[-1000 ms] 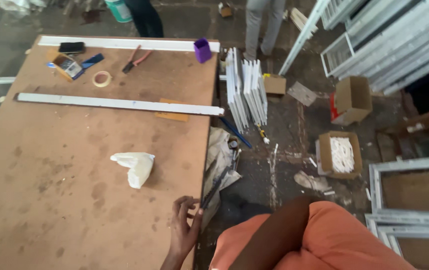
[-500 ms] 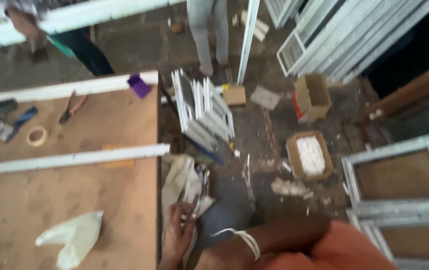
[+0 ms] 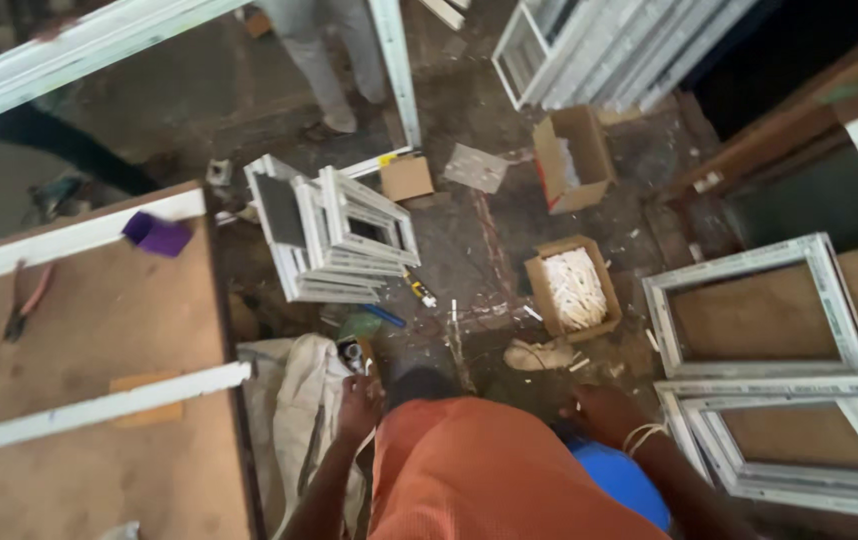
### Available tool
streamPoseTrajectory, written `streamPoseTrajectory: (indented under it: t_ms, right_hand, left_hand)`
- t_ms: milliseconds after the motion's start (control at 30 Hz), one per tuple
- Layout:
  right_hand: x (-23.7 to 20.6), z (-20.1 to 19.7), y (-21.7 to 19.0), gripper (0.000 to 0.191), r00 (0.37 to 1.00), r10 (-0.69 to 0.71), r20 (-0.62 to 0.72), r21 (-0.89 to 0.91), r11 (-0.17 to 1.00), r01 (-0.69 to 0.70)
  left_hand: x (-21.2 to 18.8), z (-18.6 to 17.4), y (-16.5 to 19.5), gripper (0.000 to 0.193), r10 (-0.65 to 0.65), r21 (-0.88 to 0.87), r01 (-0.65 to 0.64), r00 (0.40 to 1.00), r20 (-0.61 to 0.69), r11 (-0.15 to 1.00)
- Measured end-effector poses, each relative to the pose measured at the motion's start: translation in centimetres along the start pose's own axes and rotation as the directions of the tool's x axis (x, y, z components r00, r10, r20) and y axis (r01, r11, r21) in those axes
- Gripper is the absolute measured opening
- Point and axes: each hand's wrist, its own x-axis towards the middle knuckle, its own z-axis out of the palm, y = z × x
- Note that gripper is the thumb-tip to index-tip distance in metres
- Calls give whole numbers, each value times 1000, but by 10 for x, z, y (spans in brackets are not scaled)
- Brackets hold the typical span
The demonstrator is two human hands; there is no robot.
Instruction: The person pours small metal bracket pieces from a plastic bag onto a workbench, then folds and assembles the pieces one at a time by hand, pressing the parts together and setting finished pieces aside. At the end they gather the pieces back into the bag and walk away from the bench.
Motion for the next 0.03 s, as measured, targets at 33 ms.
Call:
streamPoseTrajectory:
  t_ms: [33]
  right_hand:
    - [-22,3,21,66,1000,21,1,14,1000,-21]
  left_hand:
    - [14,0,0,41,-110,6,110,991,71,994]
